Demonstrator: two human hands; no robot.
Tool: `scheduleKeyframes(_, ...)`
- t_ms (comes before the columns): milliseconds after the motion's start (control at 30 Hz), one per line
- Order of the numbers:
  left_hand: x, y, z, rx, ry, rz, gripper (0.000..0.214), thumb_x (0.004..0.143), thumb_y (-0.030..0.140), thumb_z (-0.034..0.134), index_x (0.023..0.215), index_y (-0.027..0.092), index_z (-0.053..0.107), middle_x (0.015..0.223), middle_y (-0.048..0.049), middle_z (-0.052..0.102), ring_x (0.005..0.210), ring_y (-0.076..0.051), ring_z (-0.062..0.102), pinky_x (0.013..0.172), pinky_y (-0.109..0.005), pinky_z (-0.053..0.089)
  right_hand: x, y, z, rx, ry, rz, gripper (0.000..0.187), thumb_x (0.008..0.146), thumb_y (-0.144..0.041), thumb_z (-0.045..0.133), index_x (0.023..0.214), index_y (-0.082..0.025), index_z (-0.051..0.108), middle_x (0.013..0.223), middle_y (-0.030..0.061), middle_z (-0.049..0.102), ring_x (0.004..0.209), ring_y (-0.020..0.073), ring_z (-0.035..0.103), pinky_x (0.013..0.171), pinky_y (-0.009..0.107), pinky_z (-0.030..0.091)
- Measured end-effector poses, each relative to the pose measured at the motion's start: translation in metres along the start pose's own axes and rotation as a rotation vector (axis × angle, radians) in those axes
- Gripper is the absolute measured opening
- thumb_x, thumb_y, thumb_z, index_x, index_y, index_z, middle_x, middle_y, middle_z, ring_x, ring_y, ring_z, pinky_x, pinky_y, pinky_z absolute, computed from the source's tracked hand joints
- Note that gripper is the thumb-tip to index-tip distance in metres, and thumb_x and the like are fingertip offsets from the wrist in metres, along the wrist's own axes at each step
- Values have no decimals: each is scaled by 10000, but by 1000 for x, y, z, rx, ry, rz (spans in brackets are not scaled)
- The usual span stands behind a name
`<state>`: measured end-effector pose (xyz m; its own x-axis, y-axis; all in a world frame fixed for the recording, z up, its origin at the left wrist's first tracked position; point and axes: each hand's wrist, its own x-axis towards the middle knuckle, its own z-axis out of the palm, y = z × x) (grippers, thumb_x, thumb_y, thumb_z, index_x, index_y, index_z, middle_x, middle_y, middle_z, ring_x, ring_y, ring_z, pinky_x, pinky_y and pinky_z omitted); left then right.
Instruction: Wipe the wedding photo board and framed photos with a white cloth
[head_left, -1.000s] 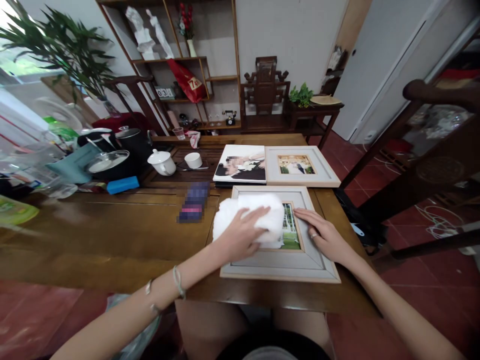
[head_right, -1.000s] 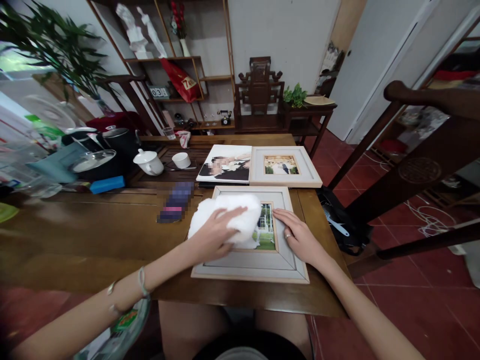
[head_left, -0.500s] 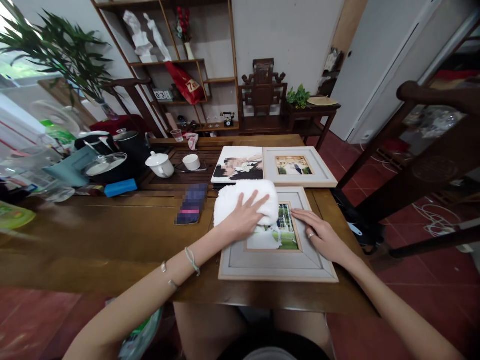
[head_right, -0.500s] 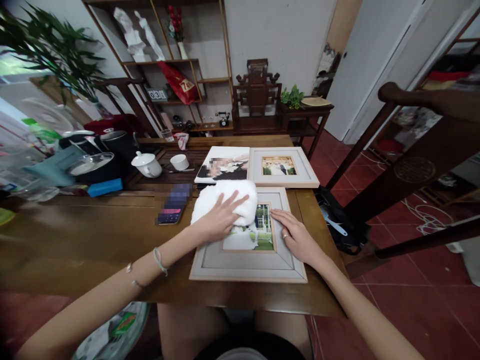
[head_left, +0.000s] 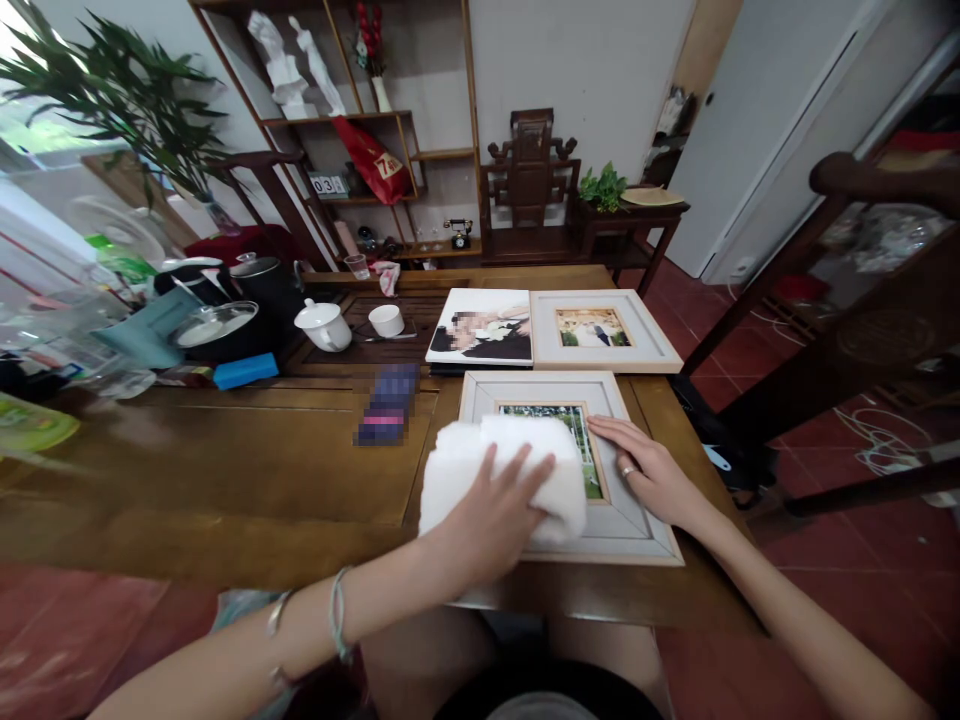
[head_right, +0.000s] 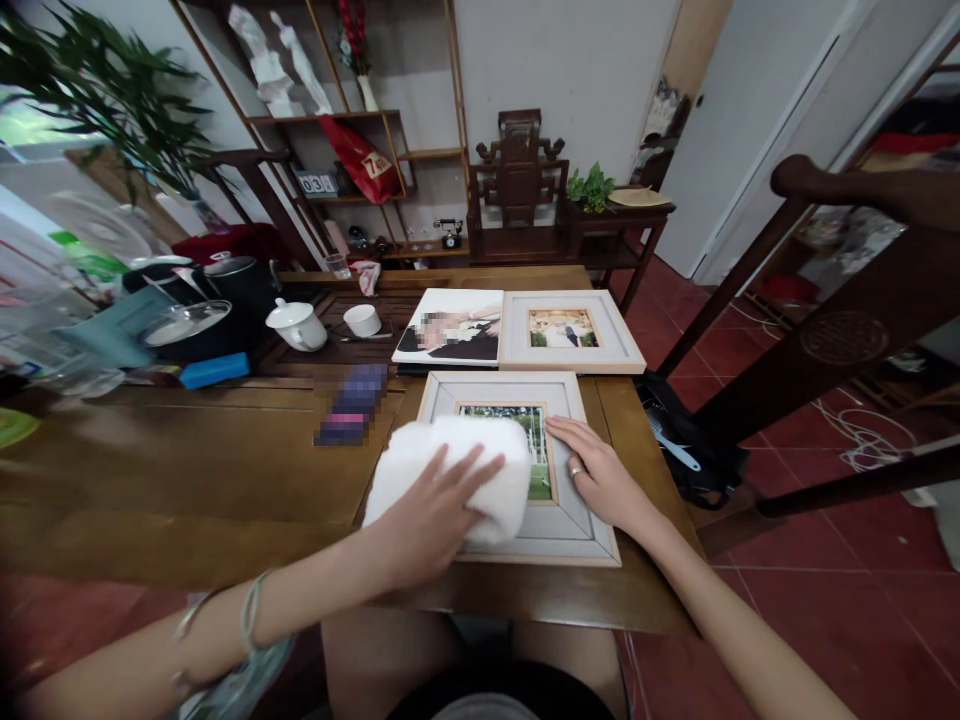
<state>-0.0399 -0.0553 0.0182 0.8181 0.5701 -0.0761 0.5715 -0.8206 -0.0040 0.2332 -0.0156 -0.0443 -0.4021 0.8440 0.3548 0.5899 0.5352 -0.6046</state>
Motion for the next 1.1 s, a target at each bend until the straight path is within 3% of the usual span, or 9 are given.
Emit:
scheduleKeyframes(167,40,-66,7,17,155,-159,301,813,209,577,1095,165,673,1550,-121,242,1428,-334,186,1146,-555,146,0,0,0,9,2,-9,650,761,-7,384,1342,-270,507,1369,51,548,1306,237,468,1109,557,359)
scheduleKeyframes(267,52,-83,6,36,213,-212,337,831,209,557,1149,148,648,1552,-124,236,1433,-338,164,1145,-551,146,0,1,1,14,12,-14,656,760,-7,389,1345,-278,505,1370,45,549,1308,235,467,1111,558,357)
scheduleKeyframes(367,53,-81,6,35,169,-161,344,836,203,547,1162,154,643,1534,-120,284,1427,-346,183,1138,-559,158,0,1,1,16,17,-11,657,757,-7,391,1340,-283,512,1364,43,556,1300,238,478,1104,562,366)
scheduleKeyframes(467,45,-65,5,13,102,-96,345,823,190,547,1151,153,647,1508,-133,335,1405,-344,253,1131,-548,191,1,0,1,20,21,-14,641,763,-16,392,1334,-277,522,1362,47,560,1294,238,485,1099,560,373)
scheduleKeyframes(700,-5,16,-5,-104,39,47,293,850,261,540,1111,190,653,1500,-144,337,1378,-382,296,1091,-574,261,1,0,1,24,47,-9,619,771,-32,414,1320,-288,542,1341,42,580,1279,238,504,1102,547,377)
scheduleKeyframes(800,-18,33,-4,-121,49,87,249,848,276,548,1044,180,666,1533,-131,272,1400,-384,242,1104,-565,250,1,0,1,16,45,-1,626,764,-24,408,1317,-283,547,1343,43,579,1282,235,501,1105,541,376)
scheduleKeyframes(900,-14,22,2,-123,80,34,294,839,255,560,1116,205,646,1534,-123,276,1407,-354,244,1100,-549,270,1,0,1,8,47,2,625,759,-19,404,1311,-272,553,1337,48,583,1281,232,502,1108,538,372)
scheduleKeyframes(1100,25,-33,16,-15,200,-225,333,817,217,572,1137,163,646,1529,-148,282,1411,-345,234,1126,-542,218,0,1,2,14,56,-8,639,743,-18,410,1309,-273,559,1345,41,579,1278,239,505,1111,535,368)
